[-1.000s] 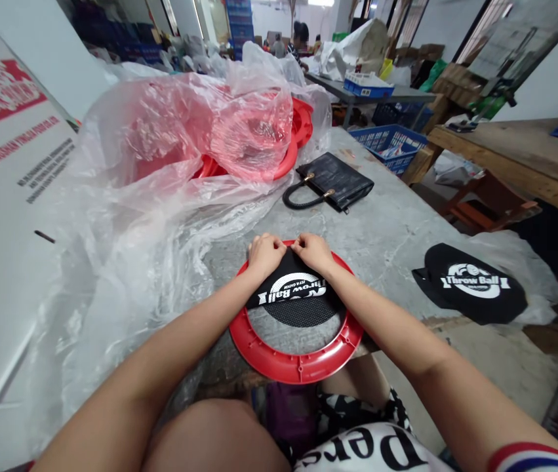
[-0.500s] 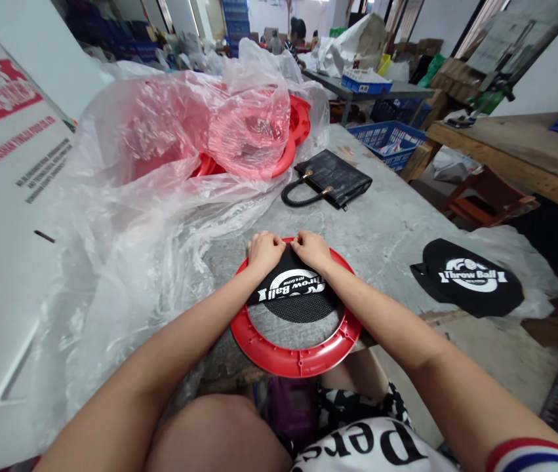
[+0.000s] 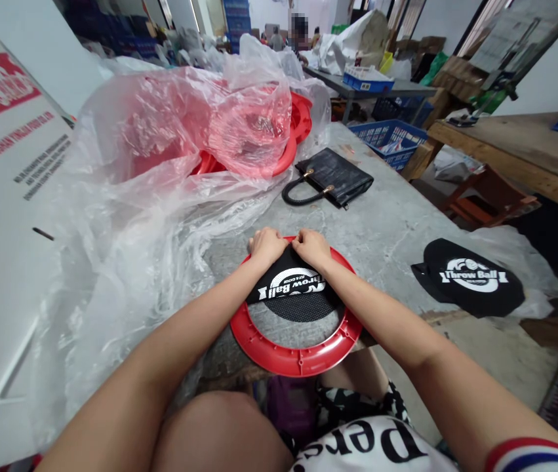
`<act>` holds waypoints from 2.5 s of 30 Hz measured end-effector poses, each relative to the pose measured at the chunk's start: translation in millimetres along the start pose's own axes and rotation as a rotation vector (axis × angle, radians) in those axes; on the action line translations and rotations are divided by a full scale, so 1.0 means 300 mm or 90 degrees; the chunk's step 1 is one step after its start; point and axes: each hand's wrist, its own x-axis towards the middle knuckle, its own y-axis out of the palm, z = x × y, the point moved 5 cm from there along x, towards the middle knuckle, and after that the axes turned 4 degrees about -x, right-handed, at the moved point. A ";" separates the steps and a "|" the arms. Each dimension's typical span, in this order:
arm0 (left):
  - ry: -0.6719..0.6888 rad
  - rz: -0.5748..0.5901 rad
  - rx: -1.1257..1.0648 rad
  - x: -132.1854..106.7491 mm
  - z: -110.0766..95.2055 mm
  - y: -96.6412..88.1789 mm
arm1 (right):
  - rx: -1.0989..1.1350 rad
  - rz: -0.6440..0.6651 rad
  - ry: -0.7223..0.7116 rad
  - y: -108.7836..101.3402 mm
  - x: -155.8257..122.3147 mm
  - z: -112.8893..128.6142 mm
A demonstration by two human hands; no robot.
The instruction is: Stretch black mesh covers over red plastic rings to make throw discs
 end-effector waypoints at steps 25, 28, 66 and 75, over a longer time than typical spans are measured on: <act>0.363 -0.127 -0.195 -0.317 -0.066 -0.112 | -0.063 0.127 -0.463 -0.062 -0.500 -0.038; 0.503 -0.021 -0.142 -0.479 -0.081 -0.101 | -0.011 0.089 -0.460 -0.089 -0.509 -0.049; 0.752 -0.107 -0.014 -0.713 -0.033 -0.063 | 0.119 -0.237 -0.618 -0.121 -0.669 -0.063; 0.885 -0.077 0.013 -0.764 -0.003 -0.036 | 0.114 -0.099 -0.726 -0.112 -0.665 -0.064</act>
